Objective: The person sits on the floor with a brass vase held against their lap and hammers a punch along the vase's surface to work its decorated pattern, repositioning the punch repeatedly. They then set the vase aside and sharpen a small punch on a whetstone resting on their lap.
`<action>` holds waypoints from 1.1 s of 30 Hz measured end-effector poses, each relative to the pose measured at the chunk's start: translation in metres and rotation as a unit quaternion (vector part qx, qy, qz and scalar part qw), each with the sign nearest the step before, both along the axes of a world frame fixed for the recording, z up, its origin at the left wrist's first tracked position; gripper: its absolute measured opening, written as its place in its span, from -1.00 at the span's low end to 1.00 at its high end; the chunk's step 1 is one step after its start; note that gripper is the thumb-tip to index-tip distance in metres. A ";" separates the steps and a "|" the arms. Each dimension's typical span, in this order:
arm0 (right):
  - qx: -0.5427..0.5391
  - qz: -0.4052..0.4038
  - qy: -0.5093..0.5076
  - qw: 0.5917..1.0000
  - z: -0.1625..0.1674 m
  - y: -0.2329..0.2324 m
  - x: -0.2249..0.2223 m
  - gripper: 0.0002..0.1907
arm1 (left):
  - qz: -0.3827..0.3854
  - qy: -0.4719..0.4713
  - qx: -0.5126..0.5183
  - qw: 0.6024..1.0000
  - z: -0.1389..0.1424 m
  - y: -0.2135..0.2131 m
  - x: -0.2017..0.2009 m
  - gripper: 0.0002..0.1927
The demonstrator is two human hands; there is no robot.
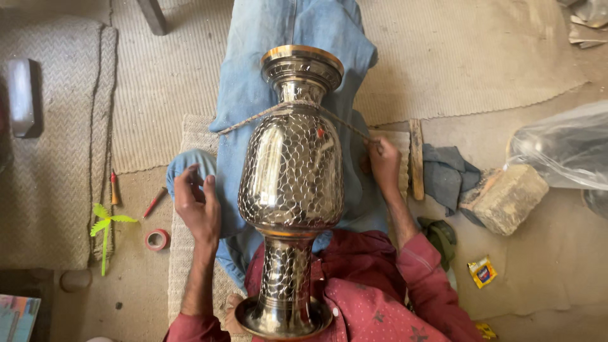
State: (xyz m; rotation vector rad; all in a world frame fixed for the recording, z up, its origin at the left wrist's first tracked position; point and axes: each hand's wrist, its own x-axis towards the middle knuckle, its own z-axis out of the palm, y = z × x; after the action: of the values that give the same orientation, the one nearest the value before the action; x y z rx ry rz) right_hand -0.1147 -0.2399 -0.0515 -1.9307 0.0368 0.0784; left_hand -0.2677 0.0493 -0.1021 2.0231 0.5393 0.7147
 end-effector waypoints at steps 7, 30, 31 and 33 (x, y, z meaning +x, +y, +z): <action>0.049 0.023 -0.111 0.992 0.031 0.042 0.055 -0.89 | -0.122 -0.080 0.304 0.941 -0.015 -0.009 -0.082 -0.37; -0.071 0.474 -0.595 0.645 0.097 0.019 -0.019 -0.68 | -0.229 -0.354 0.223 0.879 -0.027 -0.036 -0.037 -0.41; -0.086 0.472 -0.629 0.612 0.091 0.019 -0.036 -0.58 | -0.230 -0.365 0.224 0.874 -0.023 -0.032 -0.032 -0.42; -0.124 0.474 -0.606 0.627 0.079 0.018 -0.058 -0.44 | -0.251 -0.369 0.209 0.870 -0.014 -0.027 -0.026 -0.45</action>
State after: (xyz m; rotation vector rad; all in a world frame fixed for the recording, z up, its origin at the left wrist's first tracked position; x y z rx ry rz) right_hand -0.1724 -0.2216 0.0276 -1.6715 -1.9633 -0.5714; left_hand -0.2939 0.0219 -0.1163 1.9311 -0.6174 1.2453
